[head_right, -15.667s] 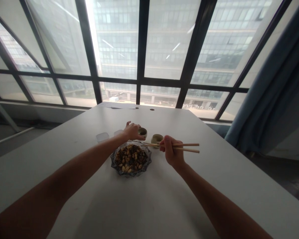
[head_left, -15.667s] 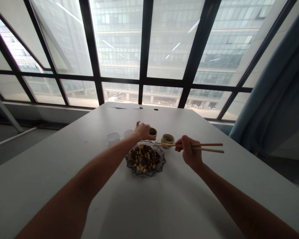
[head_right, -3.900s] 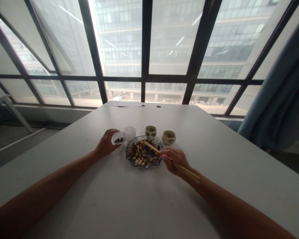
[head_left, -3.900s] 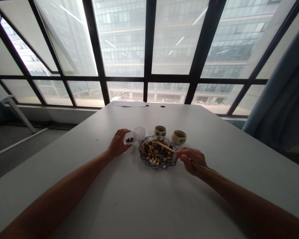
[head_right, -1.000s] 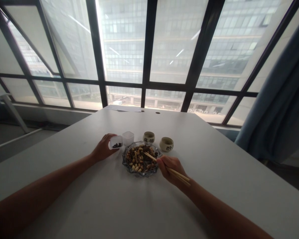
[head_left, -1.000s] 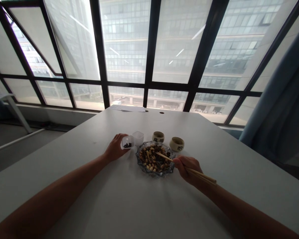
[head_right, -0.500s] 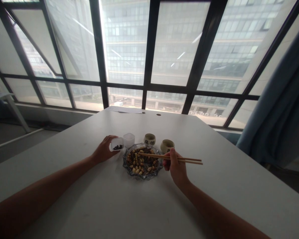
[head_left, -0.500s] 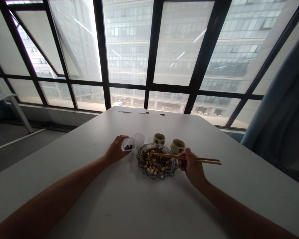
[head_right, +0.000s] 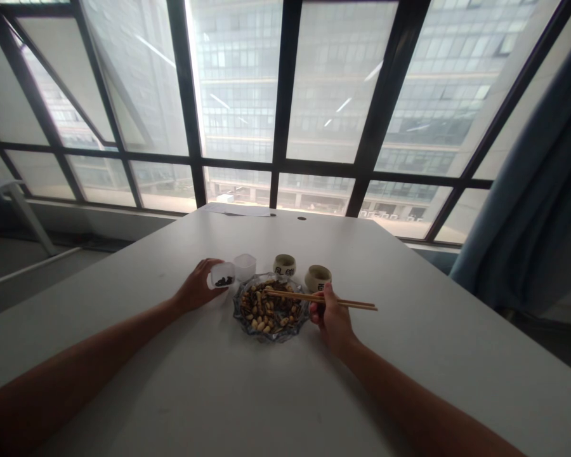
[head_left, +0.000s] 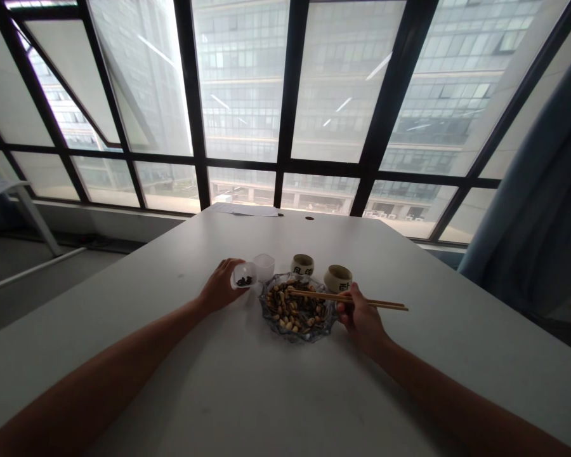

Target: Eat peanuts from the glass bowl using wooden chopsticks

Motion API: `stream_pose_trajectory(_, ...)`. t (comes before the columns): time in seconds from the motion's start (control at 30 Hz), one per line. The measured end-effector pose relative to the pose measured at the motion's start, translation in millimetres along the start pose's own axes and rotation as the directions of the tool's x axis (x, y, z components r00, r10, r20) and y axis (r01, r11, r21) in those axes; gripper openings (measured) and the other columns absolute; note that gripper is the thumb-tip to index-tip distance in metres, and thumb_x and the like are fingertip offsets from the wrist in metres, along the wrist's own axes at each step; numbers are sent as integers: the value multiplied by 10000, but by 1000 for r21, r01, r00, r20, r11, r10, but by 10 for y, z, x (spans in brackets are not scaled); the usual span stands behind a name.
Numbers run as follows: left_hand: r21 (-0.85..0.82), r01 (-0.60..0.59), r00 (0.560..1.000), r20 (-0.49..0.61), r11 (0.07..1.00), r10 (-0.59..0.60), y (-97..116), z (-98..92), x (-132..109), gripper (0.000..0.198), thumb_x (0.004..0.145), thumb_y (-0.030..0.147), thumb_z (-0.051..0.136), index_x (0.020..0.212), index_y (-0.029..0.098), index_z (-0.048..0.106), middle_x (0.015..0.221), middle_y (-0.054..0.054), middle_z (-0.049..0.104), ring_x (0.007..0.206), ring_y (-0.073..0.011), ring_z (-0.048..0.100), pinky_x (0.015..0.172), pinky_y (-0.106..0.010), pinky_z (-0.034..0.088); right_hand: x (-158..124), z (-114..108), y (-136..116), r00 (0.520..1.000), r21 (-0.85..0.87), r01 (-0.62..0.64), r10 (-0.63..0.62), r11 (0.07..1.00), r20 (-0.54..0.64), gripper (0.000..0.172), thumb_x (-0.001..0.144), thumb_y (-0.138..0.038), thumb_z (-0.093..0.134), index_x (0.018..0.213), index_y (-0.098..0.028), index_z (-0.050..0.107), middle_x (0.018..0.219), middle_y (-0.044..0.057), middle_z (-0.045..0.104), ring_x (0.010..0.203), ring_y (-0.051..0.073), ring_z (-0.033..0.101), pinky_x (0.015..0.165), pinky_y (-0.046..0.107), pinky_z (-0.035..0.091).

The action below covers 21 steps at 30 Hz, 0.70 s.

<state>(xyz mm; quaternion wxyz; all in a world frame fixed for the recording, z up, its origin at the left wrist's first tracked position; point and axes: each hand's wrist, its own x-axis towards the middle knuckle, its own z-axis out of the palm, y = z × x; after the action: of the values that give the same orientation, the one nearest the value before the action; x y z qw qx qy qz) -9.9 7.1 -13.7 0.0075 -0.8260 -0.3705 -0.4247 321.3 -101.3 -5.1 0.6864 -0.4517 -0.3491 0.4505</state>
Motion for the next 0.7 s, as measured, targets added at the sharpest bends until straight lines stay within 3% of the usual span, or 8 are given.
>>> stream_pose_trajectory(0.17, -7, 2, 1000, 0, 1000, -2, -21, 5, -5, 553, 734, 306, 771, 1223, 229, 525, 1184, -106, 622, 1130, -302, 590, 972, -476, 514, -92, 23, -10, 972, -160, 234, -233, 959, 24, 564, 777, -740, 637, 685, -185, 603, 457, 3, 573, 338, 112, 474, 306, 227, 365)
stream_pose_trajectory(0.33, -18, 18, 1000, 1, 1000, -18, -16, 9, -8, 556, 733, 321, 775, 1223, 232, 528, 1194, -109, 621, 1144, -305, 586, 982, -481, 509, -250, 49, -77, 881, -307, 470, -422, 828, 211, 535, 870, -694, 563, 695, -193, 626, 487, 3, 581, 377, 114, 497, 355, 233, 388)
stream_pose_trajectory(0.43, -21, 25, 1000, 7, 999, -25, -14, 12, -7, 564, 733, 338, 778, 1227, 233, 526, 1198, -108, 620, 1150, -305, 589, 981, -476, 513, -274, 47, -94, 856, -333, 513, -445, 791, 262, 534, 897, -681, 534, 697, -194, 623, 489, 3, 580, 383, 115, 502, 370, 236, 394)
stream_pose_trajectory(0.7, -13, 31, 1000, 0, 999, -31, -17, 17, -8, 569, 728, 349, 780, 1224, 229, 527, 1191, -108, 627, 1142, -298, 599, 962, -461, 529, -243, 33, -113, 865, -327, 494, -419, 806, 276, 540, 896, -684, 532, 685, -195, 618, 485, 9, 587, 365, 109, 474, 358, 234, 374)
